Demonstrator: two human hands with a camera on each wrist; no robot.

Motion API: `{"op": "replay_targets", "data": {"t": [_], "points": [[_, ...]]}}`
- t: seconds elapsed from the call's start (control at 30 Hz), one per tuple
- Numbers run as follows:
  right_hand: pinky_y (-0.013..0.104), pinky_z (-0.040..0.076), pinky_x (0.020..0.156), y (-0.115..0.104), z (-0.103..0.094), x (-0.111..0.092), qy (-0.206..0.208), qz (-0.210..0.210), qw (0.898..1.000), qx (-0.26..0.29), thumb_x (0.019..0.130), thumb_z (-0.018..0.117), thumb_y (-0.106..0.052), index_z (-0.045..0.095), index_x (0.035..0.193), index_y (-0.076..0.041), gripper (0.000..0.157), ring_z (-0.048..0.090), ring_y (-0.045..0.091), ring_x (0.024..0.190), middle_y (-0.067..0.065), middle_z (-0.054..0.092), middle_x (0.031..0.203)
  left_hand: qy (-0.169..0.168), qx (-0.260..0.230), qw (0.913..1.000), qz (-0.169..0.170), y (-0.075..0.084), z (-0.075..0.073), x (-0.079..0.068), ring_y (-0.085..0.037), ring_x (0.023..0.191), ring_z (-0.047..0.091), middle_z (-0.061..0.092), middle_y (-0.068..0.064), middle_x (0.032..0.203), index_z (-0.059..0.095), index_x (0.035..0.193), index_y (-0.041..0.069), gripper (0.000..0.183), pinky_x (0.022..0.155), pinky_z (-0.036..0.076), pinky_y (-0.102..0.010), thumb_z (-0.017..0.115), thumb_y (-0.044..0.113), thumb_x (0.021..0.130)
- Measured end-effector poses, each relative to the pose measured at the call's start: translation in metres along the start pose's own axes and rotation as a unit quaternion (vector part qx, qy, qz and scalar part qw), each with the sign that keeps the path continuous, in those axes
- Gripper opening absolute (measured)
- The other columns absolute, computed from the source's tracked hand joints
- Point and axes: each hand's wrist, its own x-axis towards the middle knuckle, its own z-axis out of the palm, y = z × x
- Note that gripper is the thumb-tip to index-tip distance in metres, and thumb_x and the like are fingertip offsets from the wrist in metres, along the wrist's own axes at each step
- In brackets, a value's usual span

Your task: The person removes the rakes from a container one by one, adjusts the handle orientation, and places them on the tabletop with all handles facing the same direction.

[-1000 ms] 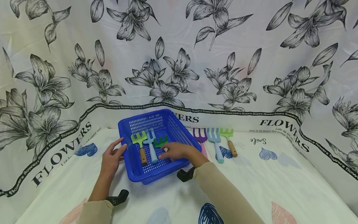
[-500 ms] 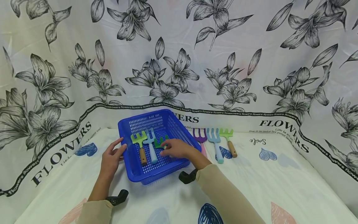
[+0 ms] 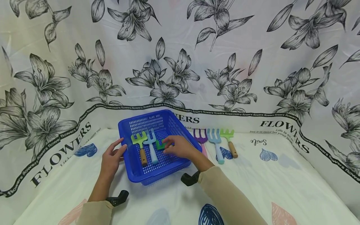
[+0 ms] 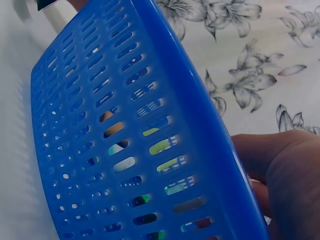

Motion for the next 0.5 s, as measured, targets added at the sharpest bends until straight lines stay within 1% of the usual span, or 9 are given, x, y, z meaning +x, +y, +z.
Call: {"op": "replay_targets", "data": {"t": [0.13, 0.2, 0.27, 0.4, 0.5], "points": [[0.029, 0.049, 0.072, 0.0005, -0.0009, -0.0014, 0.029, -0.023, 0.999, 0.002, 0.091, 0.068, -0.015, 0.067, 0.118, -0.014, 0.027, 0.058, 0.014, 0.084, -0.008, 0.066, 0.095, 0.001, 0.003, 1.0, -0.002, 0.0, 0.0001, 0.0, -0.023, 0.104, 0.065, 0.061, -0.015, 0.128, 0.044, 0.147, 0.029, 0.061, 0.085, 0.053, -0.029, 0.056, 0.055, 0.093], [0.028, 0.05, 0.072, 0.0004, -0.0014, -0.0027, 0.045, -0.025, 0.999, -0.002, 0.092, 0.068, -0.015, 0.068, 0.117, -0.013, 0.026, 0.058, 0.014, 0.085, -0.008, 0.066, 0.096, 0.0, 0.003, 1.0, -0.003, 0.0008, 0.0, 0.0, -0.026, 0.105, 0.065, 0.061, -0.016, 0.128, 0.044, 0.147, 0.028, 0.061, 0.084, 0.054, -0.028, 0.056, 0.055, 0.093], [0.029, 0.051, 0.073, 0.0006, -0.0018, -0.0038, 0.062, -0.021, 0.998, -0.003, 0.092, 0.068, -0.017, 0.068, 0.116, -0.013, 0.025, 0.058, 0.014, 0.087, -0.006, 0.066, 0.099, -0.001, 0.003, 1.0, -0.004, 0.0015, 0.0, 0.0001, -0.025, 0.105, 0.065, 0.061, -0.017, 0.128, 0.044, 0.147, 0.028, 0.062, 0.082, 0.054, -0.026, 0.056, 0.055, 0.093], [0.028, 0.052, 0.074, 0.0015, -0.0014, -0.0045, 0.102, -0.003, 0.995, 0.01, 0.09, 0.07, -0.021, 0.07, 0.11, -0.016, 0.021, 0.06, 0.014, 0.088, -0.005, 0.066, 0.103, 0.001, 0.001, 1.0, -0.005, 0.0015, 0.0001, 0.0007, -0.019, 0.101, 0.066, 0.061, -0.017, 0.127, 0.045, 0.147, 0.026, 0.062, 0.077, 0.053, -0.019, 0.056, 0.055, 0.093], [0.028, 0.052, 0.07, 0.0022, -0.001, -0.0046, 0.125, -0.003, 0.992, 0.022, 0.089, 0.072, -0.022, 0.072, 0.106, -0.016, 0.018, 0.061, 0.013, 0.084, -0.004, 0.067, 0.102, 0.004, 0.002, 1.0, -0.007, 0.0009, 0.0004, 0.001, -0.019, 0.101, 0.065, 0.061, -0.017, 0.128, 0.045, 0.147, 0.027, 0.061, 0.076, 0.053, -0.018, 0.057, 0.054, 0.093]]}}
